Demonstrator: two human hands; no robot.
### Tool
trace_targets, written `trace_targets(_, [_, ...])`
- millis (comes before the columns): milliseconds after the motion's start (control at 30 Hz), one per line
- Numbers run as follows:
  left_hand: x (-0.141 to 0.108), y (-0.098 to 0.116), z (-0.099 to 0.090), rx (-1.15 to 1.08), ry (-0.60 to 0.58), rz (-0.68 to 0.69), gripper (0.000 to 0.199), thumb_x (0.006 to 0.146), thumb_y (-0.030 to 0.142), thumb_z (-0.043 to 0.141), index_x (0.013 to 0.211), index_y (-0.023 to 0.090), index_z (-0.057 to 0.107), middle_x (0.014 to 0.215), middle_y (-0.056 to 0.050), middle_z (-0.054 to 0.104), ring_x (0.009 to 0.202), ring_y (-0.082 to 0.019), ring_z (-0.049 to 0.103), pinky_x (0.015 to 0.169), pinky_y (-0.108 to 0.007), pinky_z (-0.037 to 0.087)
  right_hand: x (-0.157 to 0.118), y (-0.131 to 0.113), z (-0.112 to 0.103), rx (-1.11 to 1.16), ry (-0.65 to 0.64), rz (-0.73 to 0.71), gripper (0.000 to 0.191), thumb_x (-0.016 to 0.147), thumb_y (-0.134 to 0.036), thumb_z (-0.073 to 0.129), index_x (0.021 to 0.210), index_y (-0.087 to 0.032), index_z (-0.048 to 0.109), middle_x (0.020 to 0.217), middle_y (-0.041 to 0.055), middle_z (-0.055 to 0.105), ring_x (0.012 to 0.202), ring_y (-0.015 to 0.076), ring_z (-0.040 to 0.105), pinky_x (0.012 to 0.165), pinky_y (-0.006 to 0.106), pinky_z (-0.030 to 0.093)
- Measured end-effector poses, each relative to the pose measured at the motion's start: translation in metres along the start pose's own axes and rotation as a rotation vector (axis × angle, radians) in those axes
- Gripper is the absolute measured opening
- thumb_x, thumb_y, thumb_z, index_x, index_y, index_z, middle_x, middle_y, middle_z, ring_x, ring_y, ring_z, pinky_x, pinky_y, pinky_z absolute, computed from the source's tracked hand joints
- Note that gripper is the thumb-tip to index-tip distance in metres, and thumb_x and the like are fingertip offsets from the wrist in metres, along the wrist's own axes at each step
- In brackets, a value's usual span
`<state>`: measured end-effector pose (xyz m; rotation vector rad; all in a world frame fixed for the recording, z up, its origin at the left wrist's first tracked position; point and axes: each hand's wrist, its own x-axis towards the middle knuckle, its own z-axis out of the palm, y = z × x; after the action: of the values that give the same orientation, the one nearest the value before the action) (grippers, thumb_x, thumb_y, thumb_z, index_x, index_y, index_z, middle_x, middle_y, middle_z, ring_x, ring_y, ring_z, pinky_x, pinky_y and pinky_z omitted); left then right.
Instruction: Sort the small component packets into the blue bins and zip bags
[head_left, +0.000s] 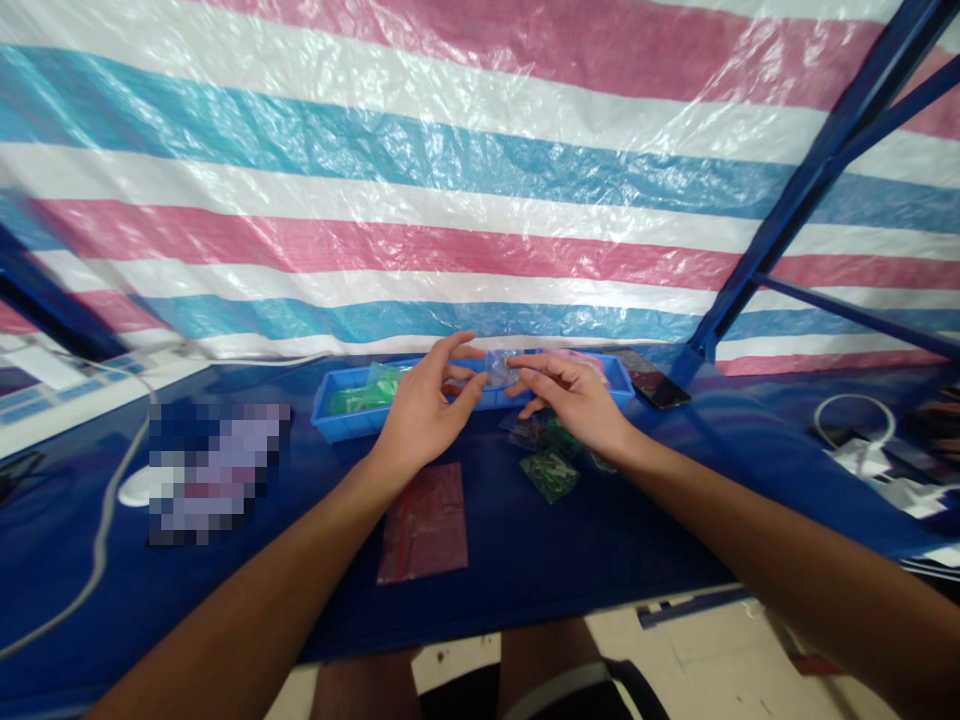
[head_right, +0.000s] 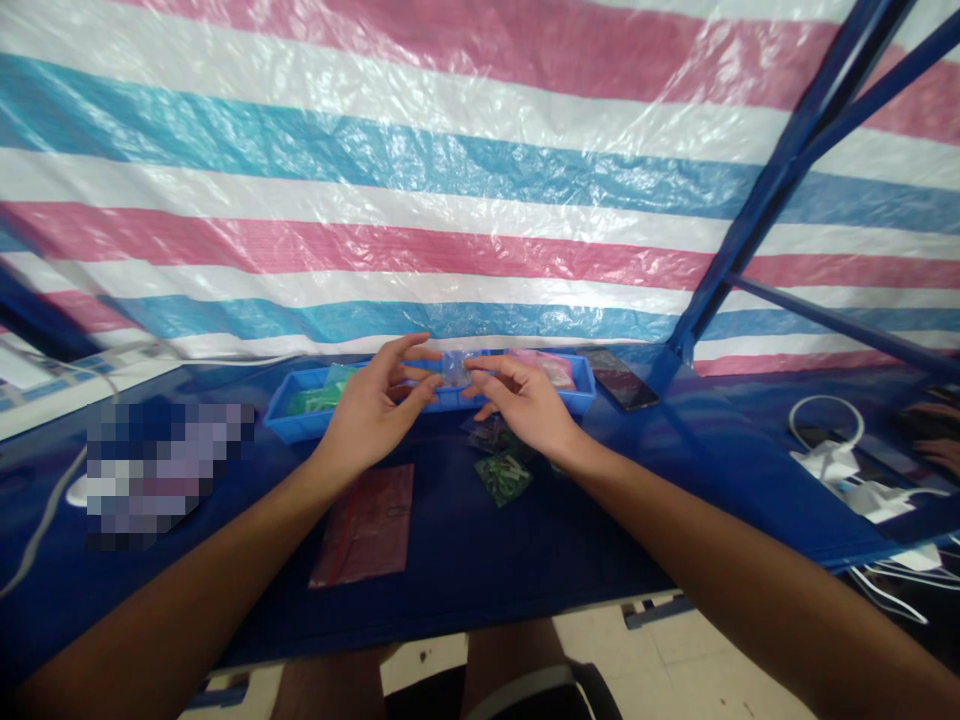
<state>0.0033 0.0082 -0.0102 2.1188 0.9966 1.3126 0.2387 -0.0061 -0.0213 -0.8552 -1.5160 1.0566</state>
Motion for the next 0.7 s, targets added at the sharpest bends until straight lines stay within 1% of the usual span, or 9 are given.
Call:
trace_targets(67, [0.001,0.0,-0.001,0.058,0.062,0.037,0.053,0.102,0.035,0.073,0.152,0.025,0.059,0.142,-0.012,0.072,0.1,-0.021,0.077,0.073,-0.029,0.062,0.001,0.003,-0.002,-0.012,0.029,0.016,0.053,0.091,-0.058,0.083,0.129,-0.022,0.079,0.102,0.0071,0.081,0.095,0.0255,0.081,0.072,0.038,0.073])
trace_targets(133, [0.001,0.0,-0.003,0.11,0.11,0.075,0.049,0.103,0.034,0.071,0.15,0.023,0.061,0.138,-0.012,0.072,0.098,-0.019,0.074,0.069,-0.027,0.059,0.002,0.004,-0.006,-0.042,0.061,0.012,0.055,0.09,-0.059,0.083,0.13,-0.021,0.078,0.1,0.0072,0.08,0.086,0.0237,0.081,0.069,0.037,0.072])
trace_targets(267, [0.002,0.004,-0.004,0.157,0.13,0.104,0.045,0.104,0.031,0.069,0.147,0.021,0.062,0.123,-0.009,0.072,0.089,-0.016,0.067,0.066,-0.025,0.054,0.002,-0.009,-0.018,-0.267,0.07,-0.039,0.047,0.1,-0.056,0.071,0.13,-0.02,0.075,0.079,0.0025,0.076,0.061,0.0182,0.071,0.06,0.033,0.062])
trace_targets(367, [0.001,0.007,-0.005,0.199,0.119,0.12,0.042,0.104,0.03,0.067,0.145,0.021,0.064,0.115,-0.006,0.072,0.085,-0.015,0.064,0.068,-0.027,0.053,0.0,-0.035,-0.032,-0.694,-0.108,-0.206,0.027,0.104,-0.043,0.068,0.112,-0.02,0.081,0.09,0.0054,0.08,0.074,0.0202,0.075,0.069,0.032,0.058])
trace_targets(433, [0.0,0.01,-0.006,0.247,0.097,0.146,0.041,0.105,0.029,0.065,0.145,0.021,0.063,0.112,-0.005,0.071,0.084,-0.016,0.063,0.07,-0.028,0.053,-0.005,-0.055,-0.041,-0.951,-0.279,-0.259,0.025,0.106,-0.037,0.065,0.114,-0.021,0.082,0.098,0.007,0.082,0.083,0.0229,0.077,0.077,0.034,0.057])
trace_targets(500, [-0.001,0.011,-0.006,0.309,0.064,0.18,0.041,0.106,0.028,0.063,0.146,0.021,0.061,0.11,-0.005,0.071,0.084,-0.016,0.063,0.073,-0.03,0.053,-0.018,-0.069,-0.051,-1.107,-0.386,-0.205,0.032,0.108,-0.041,0.062,0.128,-0.022,0.08,0.108,0.0095,0.084,0.094,0.0272,0.08,0.083,0.037,0.059])
trace_targets(567, [-0.002,0.012,-0.007,0.367,0.028,0.211,0.04,0.107,0.027,0.062,0.146,0.02,0.06,0.11,-0.004,0.071,0.086,-0.017,0.063,0.079,-0.031,0.054,-0.036,-0.074,-0.059,-1.21,-0.428,-0.108,0.048,0.108,-0.051,0.062,0.143,-0.021,0.074,0.121,0.0141,0.083,0.11,0.0333,0.08,0.095,0.042,0.061])
trace_targets(633, [-0.003,0.012,-0.006,0.4,-0.003,0.235,0.04,0.107,0.027,0.061,0.147,0.02,0.059,0.109,-0.004,0.071,0.087,-0.018,0.064,0.083,-0.033,0.055,-0.059,-0.069,-0.065,-1.298,-0.43,-0.011,0.066,0.105,-0.058,0.065,0.157,-0.017,0.065,0.14,0.0191,0.077,0.124,0.0388,0.077,0.108,0.049,0.06])
trace_targets(700, [-0.004,0.012,-0.005,0.404,-0.022,0.248,0.04,0.108,0.027,0.061,0.147,0.02,0.059,0.109,-0.004,0.071,0.088,-0.018,0.065,0.084,-0.033,0.055,-0.08,-0.058,-0.064,-1.366,-0.417,0.082,0.077,0.102,-0.06,0.068,0.164,-0.016,0.057,0.152,0.023,0.069,0.123,0.0409,0.078,0.108,0.053,0.062])
